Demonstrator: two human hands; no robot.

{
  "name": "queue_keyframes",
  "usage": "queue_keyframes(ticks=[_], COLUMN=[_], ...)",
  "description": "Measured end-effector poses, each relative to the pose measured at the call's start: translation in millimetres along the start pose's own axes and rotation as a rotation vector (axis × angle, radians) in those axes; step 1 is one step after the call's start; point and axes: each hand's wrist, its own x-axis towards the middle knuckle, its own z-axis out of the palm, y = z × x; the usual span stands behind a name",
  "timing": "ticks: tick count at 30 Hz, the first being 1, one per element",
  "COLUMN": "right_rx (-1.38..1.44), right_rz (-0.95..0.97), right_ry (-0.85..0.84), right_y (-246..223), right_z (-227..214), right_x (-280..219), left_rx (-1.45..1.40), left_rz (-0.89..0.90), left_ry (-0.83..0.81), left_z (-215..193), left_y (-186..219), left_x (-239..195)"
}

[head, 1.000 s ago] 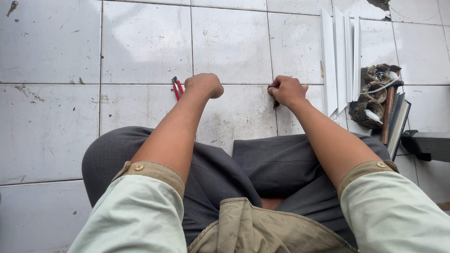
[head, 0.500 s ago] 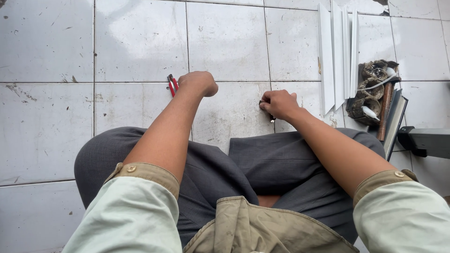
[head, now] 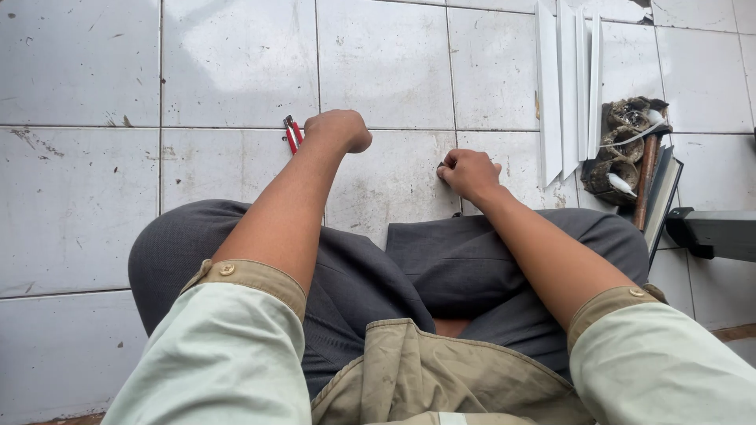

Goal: Assembling plastic frame components by applying adhesive and joining the corners

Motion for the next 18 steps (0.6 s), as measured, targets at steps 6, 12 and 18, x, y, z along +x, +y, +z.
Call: queue_keyframes(ticks=[6,12,18], right_rx=[0.033,0.034,0.125], right_rz=[-0.008,-0.083,-0.04], right_ry=[0.037,0.01,0.043], right_y=[-7.3,-37.5,-55.5], right_z=[-6.4,1.3,7.7], right_x=[5.6,-11.0,-5.6], left_rx=[0.039,0.031,0.031], left_rz=[-0.035,-0.014,-0.015], left_ry=[-0.025,-0.004,-0.004], left_z=[-4.2,-6.2,-0.2], left_y=[-2.6,-0.7,0.3], left_x=[-0.6,-2.1,-6.2])
